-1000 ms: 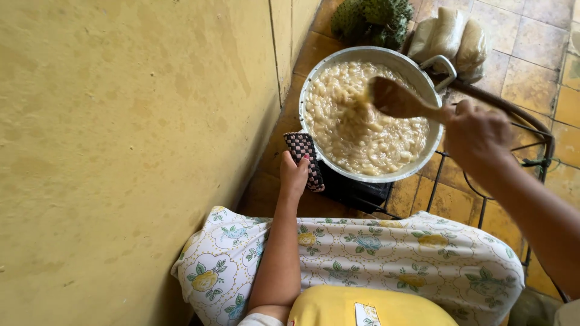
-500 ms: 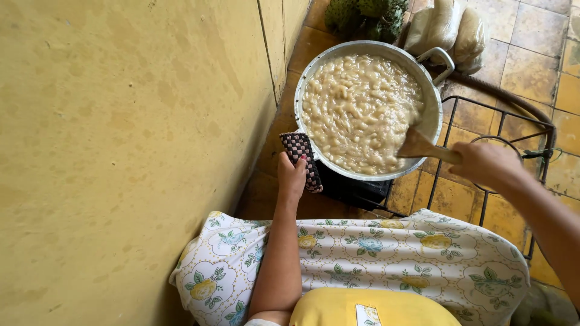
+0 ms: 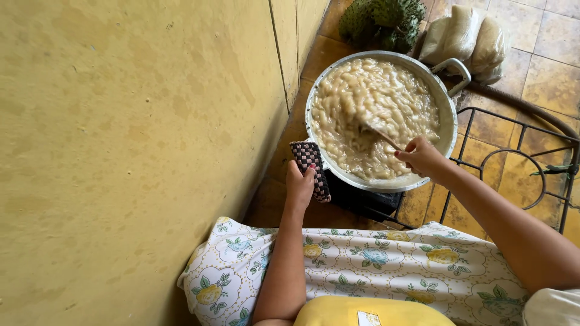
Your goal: Stirring a thick mixture in a large pot on a floor-level stove using a wooden spatula
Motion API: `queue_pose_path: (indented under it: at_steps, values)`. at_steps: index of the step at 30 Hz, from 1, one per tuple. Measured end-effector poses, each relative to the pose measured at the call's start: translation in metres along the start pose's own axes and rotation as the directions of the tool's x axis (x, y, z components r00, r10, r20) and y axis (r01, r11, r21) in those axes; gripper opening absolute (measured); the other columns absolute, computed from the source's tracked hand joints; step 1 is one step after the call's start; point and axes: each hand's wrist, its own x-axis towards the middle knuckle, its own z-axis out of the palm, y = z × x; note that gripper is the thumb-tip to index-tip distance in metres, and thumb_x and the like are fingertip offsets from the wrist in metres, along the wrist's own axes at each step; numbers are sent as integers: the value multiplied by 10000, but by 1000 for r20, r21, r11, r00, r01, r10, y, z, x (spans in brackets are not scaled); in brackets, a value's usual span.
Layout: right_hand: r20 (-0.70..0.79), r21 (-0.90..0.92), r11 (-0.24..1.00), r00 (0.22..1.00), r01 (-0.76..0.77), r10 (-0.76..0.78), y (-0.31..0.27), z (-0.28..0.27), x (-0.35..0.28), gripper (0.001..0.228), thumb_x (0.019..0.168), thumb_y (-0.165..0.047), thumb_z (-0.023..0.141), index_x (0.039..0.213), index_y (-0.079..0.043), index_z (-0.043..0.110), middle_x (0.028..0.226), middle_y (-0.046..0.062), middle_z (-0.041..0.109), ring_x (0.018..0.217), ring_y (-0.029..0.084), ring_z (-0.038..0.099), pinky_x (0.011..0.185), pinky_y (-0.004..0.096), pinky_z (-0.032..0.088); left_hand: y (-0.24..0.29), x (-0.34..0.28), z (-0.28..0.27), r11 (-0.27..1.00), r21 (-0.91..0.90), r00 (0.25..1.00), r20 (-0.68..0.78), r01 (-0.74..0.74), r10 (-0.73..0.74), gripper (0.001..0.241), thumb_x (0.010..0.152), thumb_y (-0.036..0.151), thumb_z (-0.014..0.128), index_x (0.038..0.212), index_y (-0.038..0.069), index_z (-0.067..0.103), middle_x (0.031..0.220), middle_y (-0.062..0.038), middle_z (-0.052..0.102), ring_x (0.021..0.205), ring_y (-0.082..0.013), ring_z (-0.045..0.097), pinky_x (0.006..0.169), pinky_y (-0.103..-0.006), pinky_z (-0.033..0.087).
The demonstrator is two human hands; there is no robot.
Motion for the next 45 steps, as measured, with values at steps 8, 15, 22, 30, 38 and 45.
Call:
queue_pose_path:
  at_steps: [8,15,22,30,38,45]
  values:
    - [168,368,923,984,-115,56,-21,-51,-20,408,1012,-146,522,1326,81,393,817,347,604,568,341,626,412,414,505,1,0,1,1000,-16,1000,-1,12,-12,413,890,299,655,1145,0,528,1144,-306,620,1181,-469,597,956,-513,501]
    - [21,87,982,986,-166,164,-94,-84,-99,290,1075,-147,460,1350,-67,508,745,190,596,525,218,472,425,305,374,16,-5,-6,990,-138,1000,18,-19,22,217,921,128,594,1060,-23,526,934,-151,707,737,-233,676,714,-362,571]
    - [106,-821,570,973,-31,205,-92,-111,-94,355,1046,-347,444,1378,-234,493,965,76,712,506,116,496,413,194,438,6,2,-3,996,-79,999,8,-42,43,230,933,172,604,1050,-5,514,935,-133,659,752,-229,631,734,-375,544]
    - [112,-951,308,950,18,291,-125,-193,-116,289,944,-491,618,1130,-284,699,638,17,714,506,122,631,444,215,422,-6,6,2,998,-48,999,-18,-48,47,264,933,208,628,1049,-5,525,940,-132,666,767,-240,651,757,-381,553]
    - [252,-771,631,866,-91,432,-94,-172,-121,164,925,-170,736,1072,-132,796,667,145,725,458,197,525,429,280,397,-9,9,5,991,-80,994,-44,-105,102,260,918,187,617,1033,-24,517,916,-150,663,731,-252,639,734,-382,553]
    - [366,-775,624,876,99,315,-77,-68,-143,247,989,-338,560,1209,-243,618,782,39,667,585,130,583,458,221,512,12,-6,-1,989,-120,996,-46,-81,76,211,919,164,604,1013,-12,533,900,-135,667,724,-234,633,723,-369,551]
